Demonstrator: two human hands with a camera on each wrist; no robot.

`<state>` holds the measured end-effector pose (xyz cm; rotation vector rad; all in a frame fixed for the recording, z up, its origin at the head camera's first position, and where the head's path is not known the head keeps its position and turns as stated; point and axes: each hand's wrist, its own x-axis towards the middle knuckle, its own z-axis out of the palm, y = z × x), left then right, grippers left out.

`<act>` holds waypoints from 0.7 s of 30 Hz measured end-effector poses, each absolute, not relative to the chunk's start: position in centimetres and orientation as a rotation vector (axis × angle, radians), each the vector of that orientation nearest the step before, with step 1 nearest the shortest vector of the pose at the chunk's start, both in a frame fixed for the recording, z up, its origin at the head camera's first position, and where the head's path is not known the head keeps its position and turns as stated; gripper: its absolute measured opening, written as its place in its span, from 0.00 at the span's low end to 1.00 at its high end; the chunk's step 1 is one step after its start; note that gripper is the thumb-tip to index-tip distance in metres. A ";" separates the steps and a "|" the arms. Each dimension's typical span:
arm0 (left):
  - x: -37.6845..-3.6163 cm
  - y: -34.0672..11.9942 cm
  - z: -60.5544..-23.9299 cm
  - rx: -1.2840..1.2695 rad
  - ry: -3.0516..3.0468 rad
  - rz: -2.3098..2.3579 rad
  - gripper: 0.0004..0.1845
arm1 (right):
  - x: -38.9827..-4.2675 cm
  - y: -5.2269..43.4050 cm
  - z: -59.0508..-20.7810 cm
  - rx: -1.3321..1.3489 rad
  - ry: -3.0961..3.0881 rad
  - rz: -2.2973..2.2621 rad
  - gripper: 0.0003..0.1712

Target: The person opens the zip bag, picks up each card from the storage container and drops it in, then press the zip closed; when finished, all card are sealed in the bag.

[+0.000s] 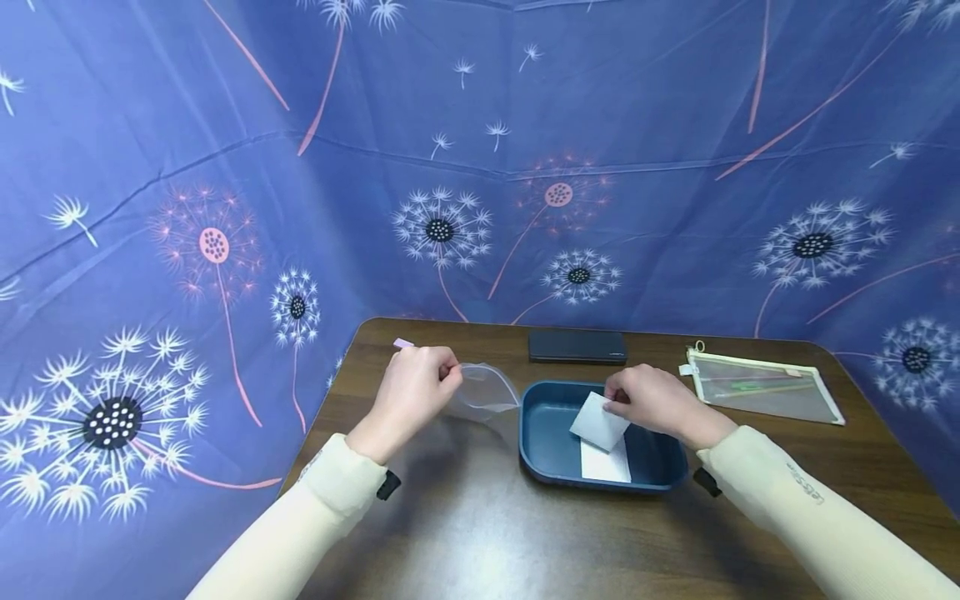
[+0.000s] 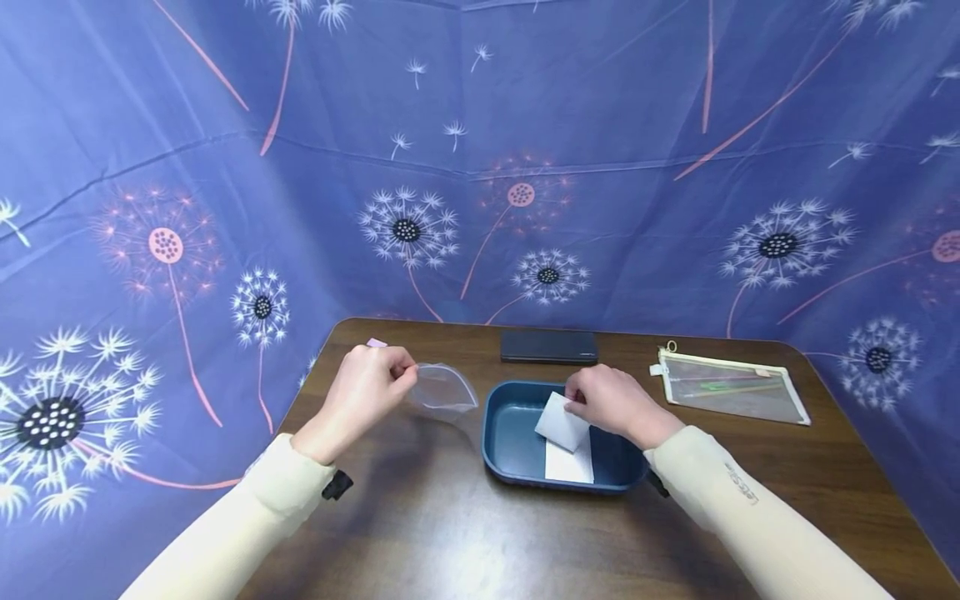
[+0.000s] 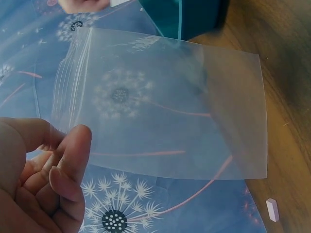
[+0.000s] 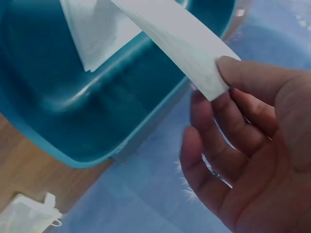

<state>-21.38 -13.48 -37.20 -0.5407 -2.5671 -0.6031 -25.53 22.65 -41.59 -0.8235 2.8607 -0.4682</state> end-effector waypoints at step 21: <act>-22.1 -12.4 -37.0 -0.566 -2.545 -0.590 0.11 | -22.0 18.8 -33.5 -1.211 3.267 -0.977 0.04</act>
